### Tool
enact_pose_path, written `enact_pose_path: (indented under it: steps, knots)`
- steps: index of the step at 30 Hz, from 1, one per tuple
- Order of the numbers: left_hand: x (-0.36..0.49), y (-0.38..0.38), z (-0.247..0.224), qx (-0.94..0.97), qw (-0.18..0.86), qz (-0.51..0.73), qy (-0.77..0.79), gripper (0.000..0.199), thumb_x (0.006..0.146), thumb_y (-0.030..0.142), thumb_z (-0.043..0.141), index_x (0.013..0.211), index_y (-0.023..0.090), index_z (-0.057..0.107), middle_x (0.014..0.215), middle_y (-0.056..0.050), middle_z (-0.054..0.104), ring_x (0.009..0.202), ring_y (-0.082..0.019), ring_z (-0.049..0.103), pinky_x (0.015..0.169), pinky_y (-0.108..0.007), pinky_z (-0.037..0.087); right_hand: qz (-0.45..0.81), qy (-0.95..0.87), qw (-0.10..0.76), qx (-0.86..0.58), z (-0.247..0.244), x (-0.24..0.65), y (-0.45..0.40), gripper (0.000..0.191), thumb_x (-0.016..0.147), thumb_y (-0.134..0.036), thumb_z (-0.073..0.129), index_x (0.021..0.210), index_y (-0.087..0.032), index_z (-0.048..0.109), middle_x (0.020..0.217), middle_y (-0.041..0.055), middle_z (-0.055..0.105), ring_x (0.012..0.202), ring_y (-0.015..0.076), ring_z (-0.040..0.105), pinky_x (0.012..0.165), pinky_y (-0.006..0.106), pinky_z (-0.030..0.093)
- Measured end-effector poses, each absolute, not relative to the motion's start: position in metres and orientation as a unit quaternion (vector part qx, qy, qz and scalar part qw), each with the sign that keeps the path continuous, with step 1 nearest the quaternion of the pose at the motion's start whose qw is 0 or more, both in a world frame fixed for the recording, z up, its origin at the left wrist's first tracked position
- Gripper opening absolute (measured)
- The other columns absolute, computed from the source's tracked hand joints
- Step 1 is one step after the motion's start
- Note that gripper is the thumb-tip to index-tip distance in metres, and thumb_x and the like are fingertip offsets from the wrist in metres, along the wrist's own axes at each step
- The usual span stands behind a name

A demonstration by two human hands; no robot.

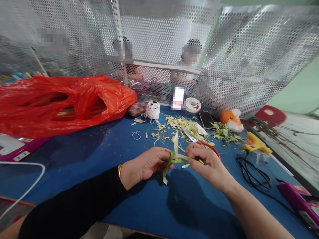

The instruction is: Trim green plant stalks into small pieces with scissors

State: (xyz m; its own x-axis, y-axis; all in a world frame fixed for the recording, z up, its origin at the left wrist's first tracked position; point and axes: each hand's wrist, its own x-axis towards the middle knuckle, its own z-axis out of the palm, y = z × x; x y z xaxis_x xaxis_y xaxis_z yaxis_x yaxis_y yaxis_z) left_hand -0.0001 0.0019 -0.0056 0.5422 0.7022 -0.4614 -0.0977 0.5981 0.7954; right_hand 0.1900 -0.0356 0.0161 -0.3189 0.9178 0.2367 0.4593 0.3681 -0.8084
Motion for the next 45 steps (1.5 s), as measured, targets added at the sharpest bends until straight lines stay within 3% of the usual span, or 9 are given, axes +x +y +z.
enact_pose_path:
  steps: [13, 19, 26, 38, 42, 45]
  knots:
    - [0.001, 0.000, -0.004, 0.383, 0.794, 0.244, 0.406, 0.009, 0.056, 0.015, 0.067, 0.065, 0.013, 0.065, 0.061, 0.001, 0.062, 0.053, -0.010, 0.056, 0.056, -0.022, 0.043, 0.301, -0.754, 0.331, -0.481, 0.011, 0.188, -0.035, 0.028, 0.079, -0.014, 0.048, 0.057, -0.021, 0.032, 0.070, -0.0007, 0.043, 0.064, 0.0137, 0.042, 0.058, 0.028, 0.031]
    - [0.001, 0.001, -0.006, 0.364, 0.798, 0.230, 0.421, 0.017, 0.053, 0.014, 0.070, 0.069, 0.013, 0.066, 0.061, 0.002, 0.062, 0.052, -0.009, 0.058, 0.057, -0.021, 0.044, 0.321, -0.770, 0.313, -0.455, 0.011, 0.187, -0.034, 0.026, 0.082, -0.016, 0.049, 0.059, -0.021, 0.037, 0.072, 0.0000, 0.045, 0.068, 0.0147, 0.044, 0.061, 0.028, 0.034]
    - [0.001, 0.001, -0.005, 0.371, 0.801, 0.231, 0.410, 0.010, 0.057, 0.014, 0.070, 0.067, 0.013, 0.068, 0.060, 0.001, 0.064, 0.051, -0.008, 0.057, 0.056, -0.019, 0.043, 0.329, -0.787, 0.299, -0.429, 0.014, 0.193, -0.034, 0.025, 0.084, -0.015, 0.050, 0.061, -0.020, 0.043, 0.077, 0.0015, 0.049, 0.072, 0.0162, 0.048, 0.063, 0.030, 0.036]
    - [0.004, -0.001, -0.012, 0.390, 0.781, 0.230, 0.431, 0.012, 0.059, 0.019, 0.076, 0.069, 0.013, 0.071, 0.062, -0.001, 0.065, 0.051, -0.009, 0.059, 0.053, -0.020, 0.041, 0.244, -0.800, 0.310, -0.453, 0.010, 0.182, -0.040, 0.022, 0.086, -0.017, 0.052, 0.065, -0.020, 0.048, 0.078, 0.0018, 0.050, 0.069, 0.0144, 0.050, 0.062, 0.027, 0.038]
    - [0.007, -0.004, -0.010, 0.389, 0.767, 0.243, 0.448, 0.009, 0.060, 0.017, 0.076, 0.066, 0.013, 0.071, 0.057, 0.001, 0.062, 0.048, -0.008, 0.055, 0.052, -0.020, 0.041, 0.200, -0.770, 0.347, -0.496, 0.003, 0.176, -0.042, 0.014, 0.087, -0.020, 0.054, 0.074, -0.020, 0.049, 0.078, 0.0010, 0.051, 0.067, 0.0141, 0.049, 0.059, 0.027, 0.038]
    - [0.007, -0.004, -0.009, 0.375, 0.781, 0.252, 0.431, 0.010, 0.060, 0.016, 0.076, 0.069, 0.013, 0.073, 0.056, 0.001, 0.062, 0.048, -0.008, 0.055, 0.051, -0.019, 0.041, 0.260, -0.739, 0.362, -0.506, 0.004, 0.176, -0.042, 0.009, 0.085, -0.024, 0.059, 0.086, -0.021, 0.051, 0.078, 0.0004, 0.054, 0.067, 0.0148, 0.050, 0.059, 0.027, 0.041]
